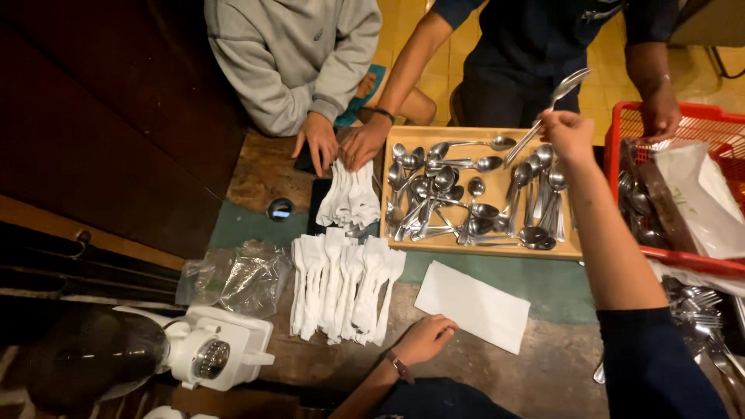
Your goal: The person wraps individual metal forks and spoons into white paper napkins and organizes them on the table.
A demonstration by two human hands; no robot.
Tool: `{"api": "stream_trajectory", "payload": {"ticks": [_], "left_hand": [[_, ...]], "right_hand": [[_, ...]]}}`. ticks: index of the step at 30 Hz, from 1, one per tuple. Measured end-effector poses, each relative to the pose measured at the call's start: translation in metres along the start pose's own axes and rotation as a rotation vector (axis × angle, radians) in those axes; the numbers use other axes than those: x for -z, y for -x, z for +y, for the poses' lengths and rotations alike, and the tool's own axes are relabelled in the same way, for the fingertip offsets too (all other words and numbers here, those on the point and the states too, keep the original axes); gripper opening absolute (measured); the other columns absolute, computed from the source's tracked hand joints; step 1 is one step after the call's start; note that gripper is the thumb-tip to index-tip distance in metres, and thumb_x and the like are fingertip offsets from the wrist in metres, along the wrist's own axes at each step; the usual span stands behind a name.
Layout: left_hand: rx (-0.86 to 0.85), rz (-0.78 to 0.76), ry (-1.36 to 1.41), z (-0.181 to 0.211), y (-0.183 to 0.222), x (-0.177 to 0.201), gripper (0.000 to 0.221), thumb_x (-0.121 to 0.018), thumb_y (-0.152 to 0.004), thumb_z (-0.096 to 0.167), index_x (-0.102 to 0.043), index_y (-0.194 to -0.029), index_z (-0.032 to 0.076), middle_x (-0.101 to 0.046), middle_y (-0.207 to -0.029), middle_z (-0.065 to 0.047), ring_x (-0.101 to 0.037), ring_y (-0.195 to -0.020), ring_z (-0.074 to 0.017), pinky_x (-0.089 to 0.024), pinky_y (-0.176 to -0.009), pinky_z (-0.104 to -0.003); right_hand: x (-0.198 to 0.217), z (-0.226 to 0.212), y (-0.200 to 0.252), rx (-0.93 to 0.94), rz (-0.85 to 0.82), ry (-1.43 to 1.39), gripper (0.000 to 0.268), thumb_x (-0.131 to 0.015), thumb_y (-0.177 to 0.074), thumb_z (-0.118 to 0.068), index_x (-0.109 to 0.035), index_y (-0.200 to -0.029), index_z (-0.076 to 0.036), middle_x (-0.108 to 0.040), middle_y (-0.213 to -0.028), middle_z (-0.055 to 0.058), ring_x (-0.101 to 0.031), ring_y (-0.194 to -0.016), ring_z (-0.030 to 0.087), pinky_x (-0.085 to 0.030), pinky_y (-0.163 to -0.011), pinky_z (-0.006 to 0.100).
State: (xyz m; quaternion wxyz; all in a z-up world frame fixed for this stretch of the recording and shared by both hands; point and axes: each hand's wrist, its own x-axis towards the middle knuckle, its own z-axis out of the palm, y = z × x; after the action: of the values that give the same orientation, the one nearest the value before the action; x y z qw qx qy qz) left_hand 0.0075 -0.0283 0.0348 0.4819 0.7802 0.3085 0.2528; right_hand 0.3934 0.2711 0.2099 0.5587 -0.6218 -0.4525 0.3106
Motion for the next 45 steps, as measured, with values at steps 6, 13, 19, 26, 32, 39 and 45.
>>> {"api": "stream_trajectory", "payload": {"ticks": [6, 13, 19, 26, 32, 39, 45], "left_hand": [[-0.048, 0.149, -0.236, 0.015, -0.006, 0.010, 0.027, -0.062, -0.093, 0.011, -0.068, -0.117, 0.001, -0.061, -0.124, -0.017, -0.053, -0.122, -0.0367, -0.040, -0.105, -0.048], [-0.024, 0.152, -0.432, 0.006, -0.010, 0.001, 0.038, -0.066, -0.086, 0.014, -0.065, -0.122, 0.002, -0.057, -0.136, -0.020, -0.046, -0.134, -0.0365, -0.030, -0.113, -0.057], [0.030, 0.076, -0.756, 0.003, -0.004, -0.035, 0.062, -0.068, -0.084, 0.027, -0.053, -0.138, -0.001, -0.044, -0.149, -0.027, -0.034, -0.143, -0.0420, -0.024, -0.115, -0.060], [0.040, 0.044, -0.943, 0.003, -0.003, -0.044, 0.062, -0.064, -0.090, 0.034, -0.051, -0.140, 0.000, -0.042, -0.152, -0.027, -0.032, -0.145, -0.0446, -0.028, -0.111, -0.068], [0.010, 0.050, -1.048, -0.001, 0.008, -0.056, 0.071, -0.062, -0.091, 0.037, -0.044, -0.146, -0.004, -0.035, -0.156, -0.030, -0.025, -0.148, -0.0494, -0.024, -0.111, -0.073], [0.031, 0.018, -1.060, -0.005, 0.005, -0.059, 0.073, -0.060, -0.092, 0.038, -0.040, -0.148, -0.004, -0.030, -0.158, -0.032, -0.021, -0.149, -0.0509, -0.021, -0.111, -0.075], [0.030, 0.001, -1.128, -0.006, 0.004, -0.061, 0.075, -0.062, -0.089, 0.037, -0.042, -0.149, -0.004, -0.031, -0.157, -0.031, -0.022, -0.148, -0.0509, -0.023, -0.111, -0.074]], "right_hand": [[-0.001, 0.016, 0.079, -0.061, -0.088, 0.018, 0.022, -0.062, -0.111, -0.015, -0.072, -0.099, 0.001, -0.067, -0.084, 0.004, -0.060, -0.076, 0.011, -0.048, -0.072, 0.028], [-0.026, 0.084, 0.269, -0.119, -0.565, 0.422, 0.016, -0.068, -0.095, -0.016, -0.075, -0.096, -0.002, -0.071, -0.077, 0.012, -0.063, -0.068, 0.019, -0.052, -0.064, 0.033], [-0.015, 0.113, 0.338, 0.108, -0.530, 0.774, 0.020, -0.073, -0.083, -0.019, -0.069, -0.078, 0.000, -0.069, -0.073, 0.020, -0.067, -0.068, 0.038, -0.052, -0.067, 0.046], [-0.020, 0.120, 0.357, 0.210, -0.473, 0.852, 0.021, -0.074, -0.082, -0.021, -0.070, -0.079, -0.001, -0.071, -0.079, 0.018, -0.066, -0.082, 0.039, -0.053, -0.073, 0.049], [-0.026, 0.125, 0.358, 0.205, -0.442, 0.963, 0.020, -0.073, -0.084, -0.023, -0.075, -0.083, -0.004, -0.072, -0.081, 0.016, -0.067, -0.086, 0.035, -0.055, -0.076, 0.047], [-0.029, 0.133, 0.364, 0.146, -0.411, 1.063, 0.021, -0.073, -0.082, -0.026, -0.078, -0.082, -0.006, -0.071, -0.081, 0.017, -0.068, -0.085, 0.035, -0.057, -0.075, 0.048], [-0.038, 0.157, 0.363, 0.117, -0.400, 1.160, 0.021, -0.069, -0.083, -0.020, -0.075, -0.073, -0.002, -0.071, -0.082, 0.019, -0.068, -0.084, 0.037, -0.058, -0.075, 0.048]]}}
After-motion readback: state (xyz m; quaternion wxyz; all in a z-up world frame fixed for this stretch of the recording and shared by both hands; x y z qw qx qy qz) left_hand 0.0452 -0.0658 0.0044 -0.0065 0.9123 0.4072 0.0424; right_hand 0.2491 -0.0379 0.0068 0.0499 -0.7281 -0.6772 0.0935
